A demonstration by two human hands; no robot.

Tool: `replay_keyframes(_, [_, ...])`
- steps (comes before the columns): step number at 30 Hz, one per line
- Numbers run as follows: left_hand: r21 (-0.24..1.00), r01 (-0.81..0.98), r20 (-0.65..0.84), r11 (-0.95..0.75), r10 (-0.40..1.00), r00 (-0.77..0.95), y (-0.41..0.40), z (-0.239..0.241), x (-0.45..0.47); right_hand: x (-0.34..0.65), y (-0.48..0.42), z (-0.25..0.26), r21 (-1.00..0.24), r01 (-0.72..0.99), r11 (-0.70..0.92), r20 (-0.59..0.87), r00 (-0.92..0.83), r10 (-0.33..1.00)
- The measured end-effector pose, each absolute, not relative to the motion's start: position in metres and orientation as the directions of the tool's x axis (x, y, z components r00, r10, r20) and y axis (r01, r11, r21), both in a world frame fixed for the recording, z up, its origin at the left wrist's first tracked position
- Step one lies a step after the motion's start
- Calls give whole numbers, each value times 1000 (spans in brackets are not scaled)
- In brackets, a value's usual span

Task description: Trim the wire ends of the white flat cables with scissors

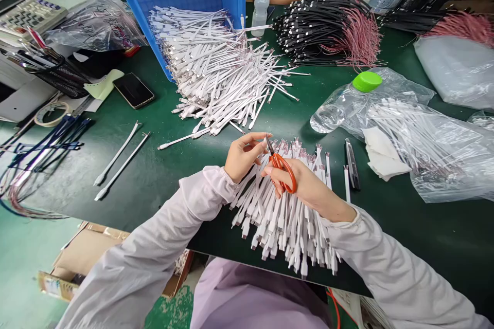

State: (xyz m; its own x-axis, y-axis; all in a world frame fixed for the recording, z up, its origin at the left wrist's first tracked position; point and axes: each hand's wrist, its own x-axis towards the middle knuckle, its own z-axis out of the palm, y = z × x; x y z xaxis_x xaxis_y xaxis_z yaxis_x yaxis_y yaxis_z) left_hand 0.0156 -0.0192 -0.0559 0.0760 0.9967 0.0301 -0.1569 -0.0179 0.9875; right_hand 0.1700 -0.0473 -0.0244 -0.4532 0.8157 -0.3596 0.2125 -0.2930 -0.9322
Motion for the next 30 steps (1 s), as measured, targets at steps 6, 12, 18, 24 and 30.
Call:
replay_keyframes(6, [987, -159, 33, -20, 996, 78, -19, -58, 16, 168, -48, -23, -935, 204, -291, -353, -441, 825])
replay_keyframes(12, [988, -153, 25, -14, 997, 68, -18, -60, 16, 167, -49, -26, -930, 210, -303, -365, -425, 828])
replay_keyframes(18, [992, -106, 70, -62, 995, 67, -19, -61, 17, 168, -47, -29, -924, 209, -320, -379, -400, 834])
replay_keyframes(24, [990, -94, 111, -105, 992, 57, -19, -64, 17, 168, -48, -29, -931, 209, -299, -360, -396, 845])
replay_keyframes(30, [980, -196, 23, -10, 998, 66, -17, -61, 18, 183, -38, -23, -864, 502, 29, -184, -370, 911])
